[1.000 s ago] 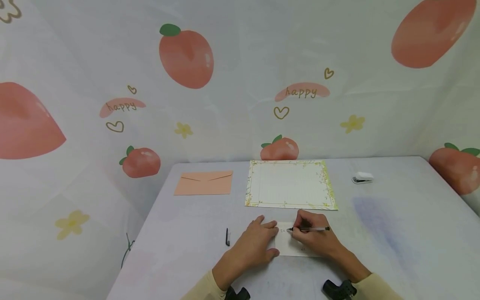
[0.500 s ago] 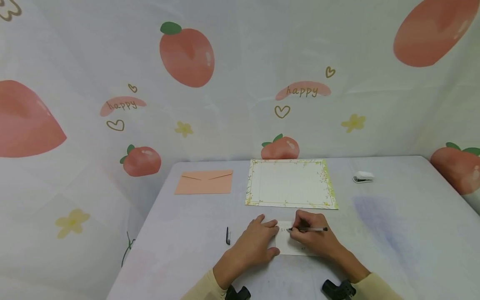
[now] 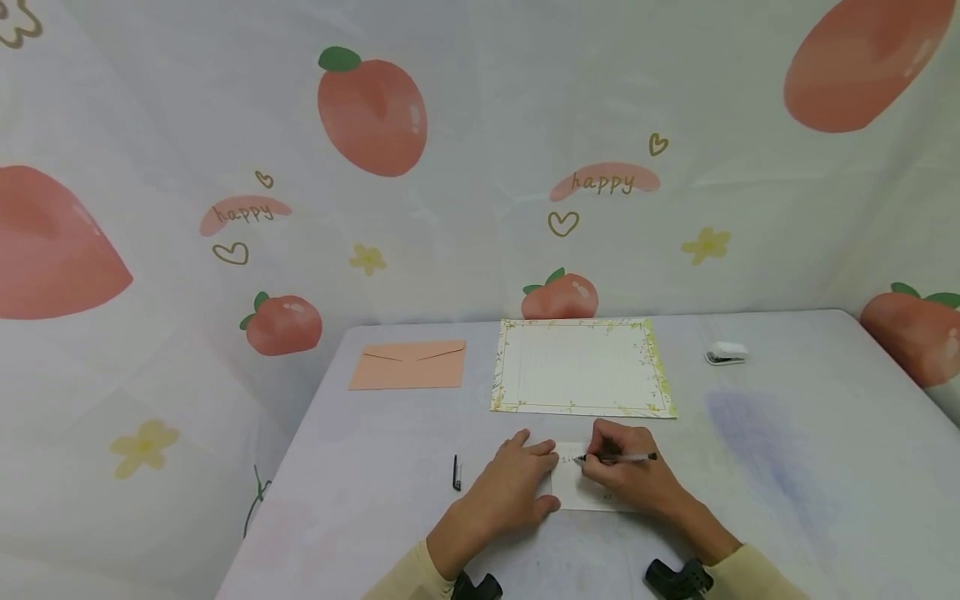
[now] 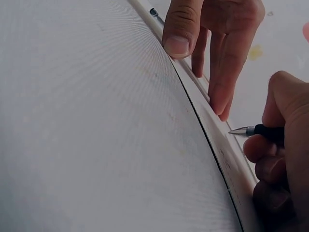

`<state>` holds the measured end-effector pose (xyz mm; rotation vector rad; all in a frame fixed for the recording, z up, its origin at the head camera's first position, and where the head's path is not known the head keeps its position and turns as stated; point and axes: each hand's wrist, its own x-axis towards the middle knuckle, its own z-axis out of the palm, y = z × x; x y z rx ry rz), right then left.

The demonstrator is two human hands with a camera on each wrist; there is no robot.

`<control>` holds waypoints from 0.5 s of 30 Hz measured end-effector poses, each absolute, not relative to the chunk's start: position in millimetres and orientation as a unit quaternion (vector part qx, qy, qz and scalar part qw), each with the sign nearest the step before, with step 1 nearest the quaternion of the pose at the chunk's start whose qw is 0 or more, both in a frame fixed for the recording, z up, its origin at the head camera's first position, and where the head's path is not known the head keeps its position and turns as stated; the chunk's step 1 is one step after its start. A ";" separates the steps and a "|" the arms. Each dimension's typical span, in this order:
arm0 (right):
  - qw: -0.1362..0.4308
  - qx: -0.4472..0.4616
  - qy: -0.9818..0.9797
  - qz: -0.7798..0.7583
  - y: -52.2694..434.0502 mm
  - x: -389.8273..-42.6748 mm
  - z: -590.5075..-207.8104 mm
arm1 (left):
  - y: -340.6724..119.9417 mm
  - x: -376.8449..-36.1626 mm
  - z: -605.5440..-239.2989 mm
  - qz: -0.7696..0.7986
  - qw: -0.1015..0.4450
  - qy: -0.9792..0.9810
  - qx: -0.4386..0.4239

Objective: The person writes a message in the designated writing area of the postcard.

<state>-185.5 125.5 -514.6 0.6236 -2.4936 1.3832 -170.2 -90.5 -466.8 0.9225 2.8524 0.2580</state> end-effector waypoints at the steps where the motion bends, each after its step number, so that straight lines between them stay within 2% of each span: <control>1: 0.111 0.210 -0.850 0.471 125.5 -185.5 -514.9 | -90.5 -170.1 -467.0 0.085 0.066 0.946 0.306; 15: 0.106 0.211 -0.850 0.471 126.1 -185.2 -515.5 | -90.5 -169.2 -467.4 0.082 0.066 0.947 0.302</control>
